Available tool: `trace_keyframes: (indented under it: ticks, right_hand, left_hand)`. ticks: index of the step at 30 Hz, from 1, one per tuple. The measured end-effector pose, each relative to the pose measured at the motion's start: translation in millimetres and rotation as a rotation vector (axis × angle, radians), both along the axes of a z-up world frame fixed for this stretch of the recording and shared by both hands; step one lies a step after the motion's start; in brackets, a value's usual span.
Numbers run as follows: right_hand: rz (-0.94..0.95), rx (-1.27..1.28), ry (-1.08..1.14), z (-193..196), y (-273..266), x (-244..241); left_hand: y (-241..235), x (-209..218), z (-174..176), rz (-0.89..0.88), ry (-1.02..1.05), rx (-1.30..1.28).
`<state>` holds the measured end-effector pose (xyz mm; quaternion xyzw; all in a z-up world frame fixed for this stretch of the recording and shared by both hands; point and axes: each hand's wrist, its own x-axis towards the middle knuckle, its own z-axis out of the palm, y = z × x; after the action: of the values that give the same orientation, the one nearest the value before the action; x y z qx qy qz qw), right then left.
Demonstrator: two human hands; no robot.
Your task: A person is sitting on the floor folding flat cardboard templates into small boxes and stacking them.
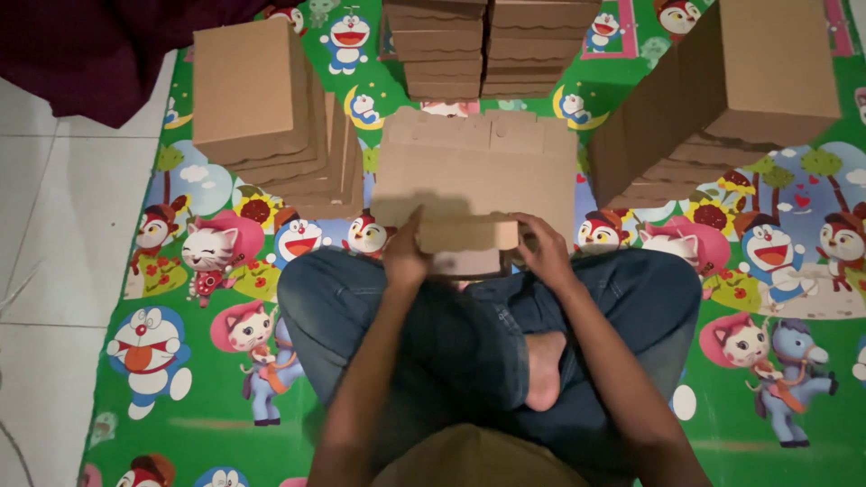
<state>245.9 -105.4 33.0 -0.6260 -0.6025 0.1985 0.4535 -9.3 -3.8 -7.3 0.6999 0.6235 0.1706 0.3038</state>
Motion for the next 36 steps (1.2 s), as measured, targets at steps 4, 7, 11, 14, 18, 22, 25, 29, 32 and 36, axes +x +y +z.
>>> trace_keyframes:
  ticks: [4, 7, 11, 14, 18, 22, 25, 29, 32, 36]
  right_hand:
    - [0.029, -0.027, -0.186, 10.2, -3.2, 1.4]
    - [0.075, -0.025, -0.265, 15.3, -2.8, 0.4]
    - [0.094, 0.014, -0.359, 15.5, 0.3, -0.1]
    - [0.068, 0.020, -0.334, 10.4, 1.7, 0.5]
    - [0.048, -0.008, -0.203, 4.3, 2.8, 1.3]
    - [0.023, 0.000, -0.181, -6.5, 3.9, 4.9]
    - [-0.015, 0.011, -0.131, -4.8, 5.7, 2.3]
    - [-0.060, 0.040, -0.146, -15.3, 20.2, 4.6]
    - [-0.052, 0.028, -0.049, -9.4, 21.4, 3.8]
    - [-0.030, -0.015, 0.109, -24.2, 20.7, 12.5]
  left_hand:
    - [19.7, -26.0, -20.5, -0.213, -0.028, 0.097]
    - [31.1, -38.0, 1.8, -0.391, -0.059, 0.080]
    - [39.0, -40.5, 40.6, -0.483, -0.208, -0.069]
    - [41.1, -33.7, 27.7, -0.435, -0.287, -0.049]
    - [33.5, -27.1, 51.5, -0.357, -0.251, -0.123]
    - [33.1, -29.3, 54.1, -0.385, -0.123, -0.110]
    - [31.6, -29.4, 51.3, -0.392, -0.051, -0.031]
    - [48.2, -36.3, 14.7, -0.337, -0.176, 0.064]
    - [61.9, -38.9, -23.1, -0.287, -0.373, 0.002]
    - [59.4, -40.6, -51.7, -0.306, -0.528, 0.033]
